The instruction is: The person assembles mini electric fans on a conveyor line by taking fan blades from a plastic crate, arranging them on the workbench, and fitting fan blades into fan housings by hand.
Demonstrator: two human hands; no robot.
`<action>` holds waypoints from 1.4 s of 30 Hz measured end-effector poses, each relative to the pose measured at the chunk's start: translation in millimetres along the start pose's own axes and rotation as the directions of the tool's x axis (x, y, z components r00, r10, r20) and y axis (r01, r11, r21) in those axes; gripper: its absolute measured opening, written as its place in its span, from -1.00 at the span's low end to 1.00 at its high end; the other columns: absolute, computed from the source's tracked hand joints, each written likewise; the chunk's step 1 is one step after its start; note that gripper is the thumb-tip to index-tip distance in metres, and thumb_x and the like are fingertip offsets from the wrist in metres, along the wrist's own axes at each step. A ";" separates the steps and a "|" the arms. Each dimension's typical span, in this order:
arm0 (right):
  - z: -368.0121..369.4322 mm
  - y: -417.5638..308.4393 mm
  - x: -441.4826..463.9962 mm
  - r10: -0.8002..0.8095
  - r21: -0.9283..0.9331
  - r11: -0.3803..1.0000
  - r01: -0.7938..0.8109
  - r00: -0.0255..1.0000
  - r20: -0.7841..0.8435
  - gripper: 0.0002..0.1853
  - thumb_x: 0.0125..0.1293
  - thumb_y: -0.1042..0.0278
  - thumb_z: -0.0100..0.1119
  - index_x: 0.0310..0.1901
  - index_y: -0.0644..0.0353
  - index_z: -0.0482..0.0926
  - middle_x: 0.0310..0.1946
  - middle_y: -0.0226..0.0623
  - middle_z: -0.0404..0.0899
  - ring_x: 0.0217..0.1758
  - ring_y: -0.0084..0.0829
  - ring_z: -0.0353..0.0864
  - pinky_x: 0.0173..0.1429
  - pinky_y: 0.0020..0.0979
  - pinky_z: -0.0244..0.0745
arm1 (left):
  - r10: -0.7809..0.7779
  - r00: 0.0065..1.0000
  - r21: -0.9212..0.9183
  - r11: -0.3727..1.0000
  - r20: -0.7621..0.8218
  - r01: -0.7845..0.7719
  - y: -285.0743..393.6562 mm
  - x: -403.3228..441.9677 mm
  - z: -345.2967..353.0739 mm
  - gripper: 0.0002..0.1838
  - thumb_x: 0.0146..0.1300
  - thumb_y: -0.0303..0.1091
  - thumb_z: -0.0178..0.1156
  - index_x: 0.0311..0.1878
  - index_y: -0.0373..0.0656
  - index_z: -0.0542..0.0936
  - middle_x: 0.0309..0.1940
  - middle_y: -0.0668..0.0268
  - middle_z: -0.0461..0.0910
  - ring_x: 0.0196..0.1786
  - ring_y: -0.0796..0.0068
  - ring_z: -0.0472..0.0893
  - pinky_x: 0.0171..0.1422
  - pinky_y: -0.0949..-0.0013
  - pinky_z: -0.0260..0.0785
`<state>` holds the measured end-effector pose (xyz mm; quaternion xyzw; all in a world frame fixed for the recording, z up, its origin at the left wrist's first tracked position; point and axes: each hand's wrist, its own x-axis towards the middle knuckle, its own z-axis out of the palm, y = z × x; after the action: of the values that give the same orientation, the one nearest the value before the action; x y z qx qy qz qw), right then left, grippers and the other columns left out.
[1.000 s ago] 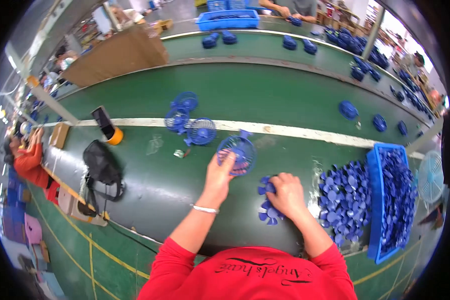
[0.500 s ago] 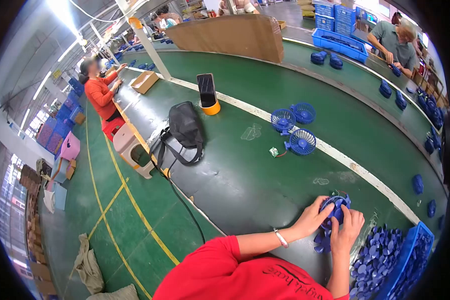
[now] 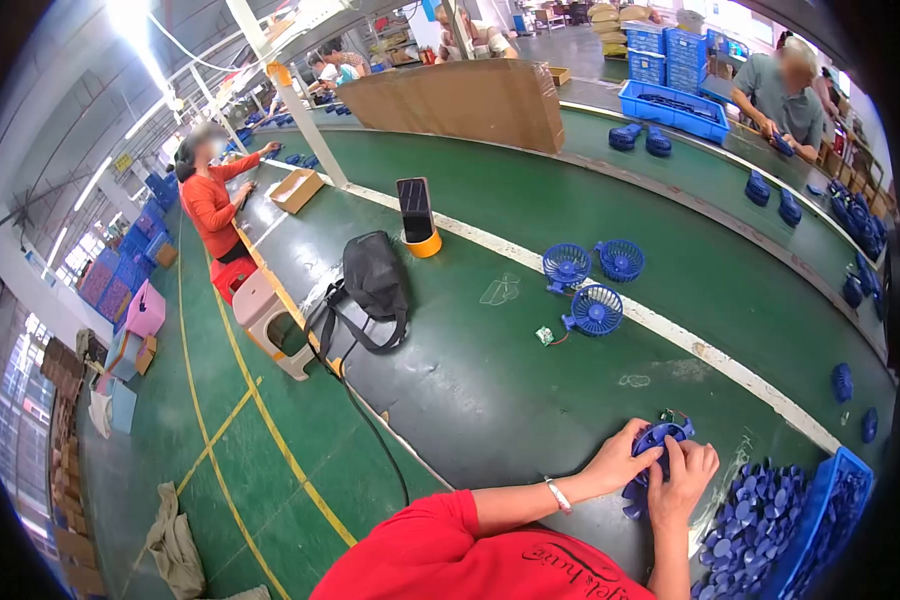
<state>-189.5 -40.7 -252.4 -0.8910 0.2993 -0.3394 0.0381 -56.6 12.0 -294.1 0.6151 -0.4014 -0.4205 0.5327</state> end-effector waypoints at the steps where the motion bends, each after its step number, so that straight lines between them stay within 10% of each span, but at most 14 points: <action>1: -0.7 0.3 -0.6 -0.004 0.014 1.000 0.004 1.000 -0.002 -0.61 0.00 0.39 0.29 -0.07 0.26 0.55 -0.22 -0.19 0.46 -0.08 -0.12 0.41 0.23 0.07 0.21 | 0.001 1.000 -0.021 1.000 0.001 -0.001 -0.9 0.4 0.3 -0.51 0.29 -0.20 0.21 0.16 -0.29 0.36 0.00 0.10 0.52 0.05 0.37 0.51 0.15 0.33 0.35; 11: 5.7 -1.8 -3.1 0.010 0.034 0.999 -0.008 0.997 -0.074 -0.46 -0.12 0.40 0.36 0.00 0.25 0.51 -0.23 -0.18 0.46 -0.05 -0.09 0.42 0.23 0.04 0.21 | 0.008 0.999 -0.044 0.999 -0.044 -0.010 4.0 -1.4 0.9 -0.55 0.26 -0.22 0.26 0.10 -0.28 0.40 -0.09 0.15 0.55 -0.02 0.44 0.52 0.10 0.37 0.37; 14: -5.5 -13.2 10.0 0.227 0.049 0.974 -0.222 0.954 -0.197 -0.30 -0.25 0.39 0.47 0.06 0.23 0.47 -0.23 -0.17 0.49 -0.08 -0.15 0.47 0.18 -0.08 0.33 | 0.077 0.995 -0.036 0.996 -0.064 -0.080 10.7 -1.1 -1.2 -0.56 0.24 -0.23 0.29 0.06 -0.29 0.43 -0.12 0.17 0.56 -0.04 0.46 0.52 0.08 0.37 0.38; 17: -1.8 0.7 11.7 0.551 0.492 0.658 -0.571 0.810 0.202 -0.15 -0.38 0.39 0.57 0.12 0.20 0.44 -0.22 -0.18 0.53 -0.16 -0.28 0.54 0.02 -0.26 0.46 | 0.073 0.997 -0.070 0.995 -0.029 -0.075 15.5 -1.7 -5.6 -0.58 0.22 -0.26 0.31 0.05 -0.28 0.45 -0.15 0.24 0.58 -0.08 0.55 0.52 0.04 0.42 0.40; 23: 13.1 24.4 -2.1 0.448 0.608 0.381 -0.697 0.714 0.538 -0.25 -0.30 0.39 0.57 0.07 0.31 0.52 -0.19 -0.25 0.64 -0.18 -0.47 0.62 -0.05 -0.41 0.54 | 0.084 0.996 -0.002 0.996 -0.029 -0.084 17.1 -3.1 -9.5 -0.63 0.13 -0.37 0.35 -0.03 -0.29 0.52 -0.21 0.29 0.61 -0.13 0.58 0.56 0.02 0.43 0.45; 34: 13.6 0.5 8.6 0.493 0.351 0.782 -0.515 0.856 0.156 -0.42 -0.15 0.24 0.46 -0.02 0.27 0.58 -0.18 -0.03 0.58 -0.11 -0.02 0.60 -0.01 -0.19 0.52 | 0.102 0.980 0.053 0.994 -0.173 -0.094 27.2 9.1 -0.2 -0.65 0.03 -0.37 0.33 -0.10 -0.27 0.54 -0.31 0.30 0.59 -0.22 0.49 0.56 -0.04 0.38 0.44; 37: 23.0 29.4 21.3 0.516 0.343 0.779 -0.525 0.847 0.125 -0.28 -0.13 0.19 0.47 0.13 0.26 0.48 -0.10 -0.05 0.61 -0.10 -0.14 0.63 0.05 -0.24 0.52 | 0.197 0.980 0.086 0.977 -0.034 -0.193 43.8 35.6 3.6 -0.59 0.15 -0.36 0.26 0.07 -0.24 0.46 0.02 0.20 0.48 0.06 0.42 0.46 0.22 0.32 0.31; 42: 9.0 122.7 70.4 0.817 0.744 0.107 -0.660 0.485 0.313 -0.34 -0.07 0.13 0.48 0.04 0.31 0.47 -0.20 -0.12 0.61 -0.19 -0.45 0.65 -0.33 -0.41 0.61 | 0.112 0.993 0.038 0.993 -0.028 -0.111 28.4 138.6 -29.1 -0.54 0.36 -0.27 0.13 0.25 -0.26 0.33 -0.15 0.27 0.52 -0.19 0.50 0.59 -0.08 0.45 0.44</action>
<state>-204.5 -181.7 -251.6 -0.4617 0.5193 -0.4431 0.5665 14.5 -112.4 -276.0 0.6075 -0.4349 -0.3734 0.5500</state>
